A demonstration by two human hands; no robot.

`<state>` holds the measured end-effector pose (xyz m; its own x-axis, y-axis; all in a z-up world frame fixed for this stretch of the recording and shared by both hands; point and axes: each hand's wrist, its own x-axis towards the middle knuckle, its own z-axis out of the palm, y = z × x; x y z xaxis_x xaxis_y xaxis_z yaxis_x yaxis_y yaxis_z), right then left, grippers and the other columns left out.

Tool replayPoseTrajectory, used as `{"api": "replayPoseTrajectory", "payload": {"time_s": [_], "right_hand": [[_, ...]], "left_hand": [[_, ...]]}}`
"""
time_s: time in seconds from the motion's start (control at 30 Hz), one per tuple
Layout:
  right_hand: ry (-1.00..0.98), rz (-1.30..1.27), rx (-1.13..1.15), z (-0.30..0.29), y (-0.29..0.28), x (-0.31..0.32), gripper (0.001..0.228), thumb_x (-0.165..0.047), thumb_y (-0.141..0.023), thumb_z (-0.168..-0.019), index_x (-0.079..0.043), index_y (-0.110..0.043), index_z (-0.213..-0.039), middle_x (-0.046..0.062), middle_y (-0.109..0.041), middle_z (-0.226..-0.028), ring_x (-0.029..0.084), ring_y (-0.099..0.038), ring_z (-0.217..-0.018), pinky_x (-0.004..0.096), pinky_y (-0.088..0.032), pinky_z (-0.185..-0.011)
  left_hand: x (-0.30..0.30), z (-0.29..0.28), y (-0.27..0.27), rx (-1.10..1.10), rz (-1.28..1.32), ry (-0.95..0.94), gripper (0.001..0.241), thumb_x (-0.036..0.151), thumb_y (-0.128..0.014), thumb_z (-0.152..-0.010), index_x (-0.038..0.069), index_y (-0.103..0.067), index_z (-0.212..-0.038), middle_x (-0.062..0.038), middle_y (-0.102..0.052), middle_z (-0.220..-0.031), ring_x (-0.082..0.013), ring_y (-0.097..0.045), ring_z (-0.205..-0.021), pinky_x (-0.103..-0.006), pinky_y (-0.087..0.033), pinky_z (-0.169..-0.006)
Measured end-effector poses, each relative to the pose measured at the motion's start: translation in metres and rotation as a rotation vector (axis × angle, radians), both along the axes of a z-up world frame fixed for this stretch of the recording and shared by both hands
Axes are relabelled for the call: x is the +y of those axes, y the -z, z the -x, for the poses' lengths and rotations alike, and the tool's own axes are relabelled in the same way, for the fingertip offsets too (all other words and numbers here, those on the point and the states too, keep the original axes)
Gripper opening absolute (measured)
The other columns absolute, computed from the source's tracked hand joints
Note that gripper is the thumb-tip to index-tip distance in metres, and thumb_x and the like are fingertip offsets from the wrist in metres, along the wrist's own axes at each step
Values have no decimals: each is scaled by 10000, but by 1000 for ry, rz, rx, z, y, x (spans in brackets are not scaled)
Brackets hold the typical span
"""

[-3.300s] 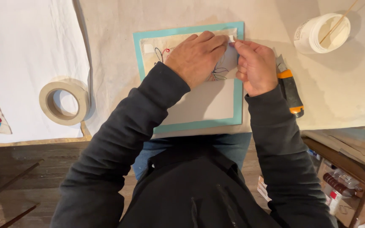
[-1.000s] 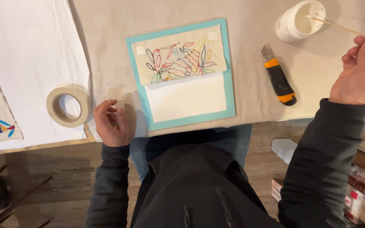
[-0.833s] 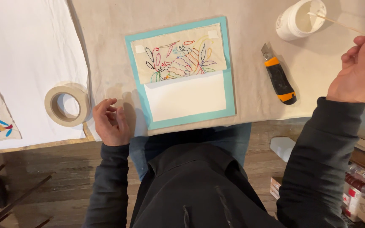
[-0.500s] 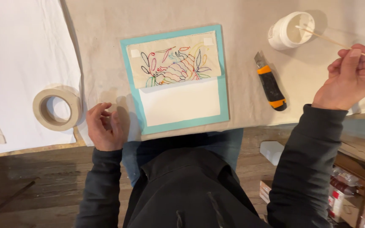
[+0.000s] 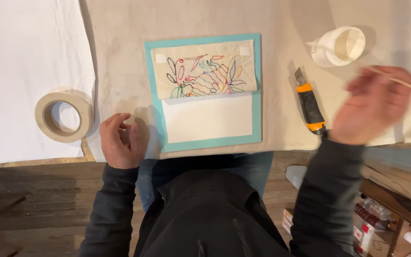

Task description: Applying glue to small paper hinges to mount an embroidered fabric piece onto a mat board.

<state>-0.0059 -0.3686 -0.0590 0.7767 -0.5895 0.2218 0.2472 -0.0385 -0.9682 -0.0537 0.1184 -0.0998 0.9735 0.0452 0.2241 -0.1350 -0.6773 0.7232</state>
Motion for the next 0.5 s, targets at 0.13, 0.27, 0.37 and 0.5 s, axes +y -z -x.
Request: {"api": "replayPoseTrajectory", "payload": {"time_s": [0.13,0.27,0.37,0.5], "right_hand": [[-162,-41,47,-23,39,58,23,-70,-571,-1195,-56,-557,-1183,127,-680,-1000,191,-633,-813,319,-549,-745],[-183,-132,-58,-40,81,79,52,-84,-544,-1170,-66,-512,-1206,145,-652,-989,213,-619,-803,338,-509,-718],[-117,-205,-116,-50,86,88,91,-132,-523,-1121,-69,-494,-1180,151,-652,-1032,230,-631,-759,372,-566,-712],[-123,-171,-123,-49,85,83,101,-144,-515,-1124,-66,-484,-1180,159,-655,-1054,242,-634,-747,403,-593,-735]], "left_hand": [[0,-1,-3,-21,-32,21,324,22,-691,-1023,14,-566,-1322,-186,-617,-1264,-272,-616,-949,-347,-526,-819],[0,0,-5,-9,-43,24,329,26,-703,-1009,9,-569,-1309,-191,-641,-1241,-286,-624,-937,-364,-537,-815],[1,-4,-4,-18,-52,37,330,29,-708,-1002,2,-568,-1299,-192,-647,-1227,-288,-623,-932,-365,-538,-798],[1,-3,-6,-19,-66,51,328,29,-707,-1002,1,-567,-1297,-193,-649,-1224,-296,-628,-954,-368,-544,-810]]}}
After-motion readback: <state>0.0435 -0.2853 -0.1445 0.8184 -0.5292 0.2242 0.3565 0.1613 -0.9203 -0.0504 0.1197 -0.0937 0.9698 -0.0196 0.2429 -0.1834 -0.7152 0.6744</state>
